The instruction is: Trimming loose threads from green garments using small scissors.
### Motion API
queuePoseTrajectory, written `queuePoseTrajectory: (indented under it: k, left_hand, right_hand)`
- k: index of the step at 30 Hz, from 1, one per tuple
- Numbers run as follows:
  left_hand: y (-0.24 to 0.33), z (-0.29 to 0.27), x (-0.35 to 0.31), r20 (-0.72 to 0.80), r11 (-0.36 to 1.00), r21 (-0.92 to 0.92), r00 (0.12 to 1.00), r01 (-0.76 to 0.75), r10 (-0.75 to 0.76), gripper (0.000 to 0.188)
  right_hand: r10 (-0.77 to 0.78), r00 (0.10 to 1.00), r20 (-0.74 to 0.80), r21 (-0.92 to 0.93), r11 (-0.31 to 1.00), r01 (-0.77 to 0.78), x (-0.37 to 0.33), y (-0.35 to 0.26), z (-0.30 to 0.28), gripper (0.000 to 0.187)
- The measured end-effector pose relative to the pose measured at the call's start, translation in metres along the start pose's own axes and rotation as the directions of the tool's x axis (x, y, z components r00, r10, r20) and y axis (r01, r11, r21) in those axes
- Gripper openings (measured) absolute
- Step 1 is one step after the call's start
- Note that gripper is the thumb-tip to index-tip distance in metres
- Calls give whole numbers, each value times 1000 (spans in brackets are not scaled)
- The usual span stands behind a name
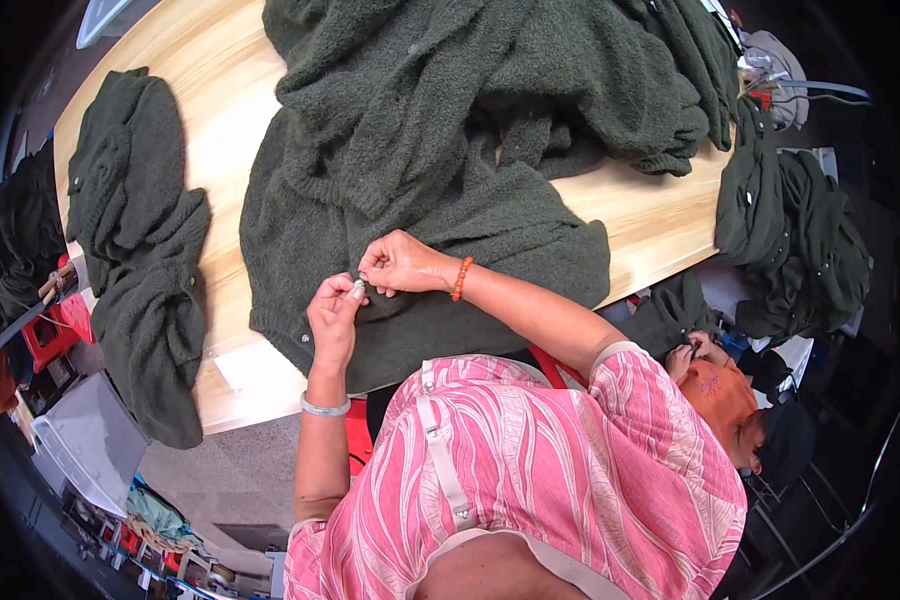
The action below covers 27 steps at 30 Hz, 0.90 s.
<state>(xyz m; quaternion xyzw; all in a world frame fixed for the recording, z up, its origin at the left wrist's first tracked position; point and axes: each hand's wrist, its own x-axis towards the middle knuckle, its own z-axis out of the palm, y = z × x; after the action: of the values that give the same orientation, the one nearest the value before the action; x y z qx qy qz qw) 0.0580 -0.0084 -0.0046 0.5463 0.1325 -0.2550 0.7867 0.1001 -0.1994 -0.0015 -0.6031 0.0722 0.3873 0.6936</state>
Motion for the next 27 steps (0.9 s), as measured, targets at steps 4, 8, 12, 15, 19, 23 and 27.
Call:
queuePoseTrajectory:
  k: [4,8,12,15,19,23,27]
  left_hand:
    - [0,-5,2,113,832,-509,975,221,-190,14]
    - [4,-4,-1,121,767,-587,964,261,-236,13]
    - [17,-5,-11,-68,996,-49,995,73,-76,24]
    - [44,5,-26,142,182,952,882,-246,449,82]
    - [20,-16,-37,-61,-70,995,980,76,192,95]
    - [42,-27,-40,110,306,939,979,-159,173,32]
    - [151,43,-83,403,631,617,877,-471,260,26]
  right_hand:
    - [-271,962,-39,-278,928,250,-3,-8,7,18]
    - [-397,917,-43,-552,774,309,-7,-14,14,15]
    - [-544,835,-81,-665,653,361,-19,-24,9,14]
    - [-699,707,-108,-736,534,416,-31,-29,-10,26]
    - [-659,725,199,-792,327,515,-46,-44,-11,58]
    - [-500,796,342,-869,153,470,-50,-50,15,106]
    - [-593,752,287,-793,293,534,-48,-52,13,96]
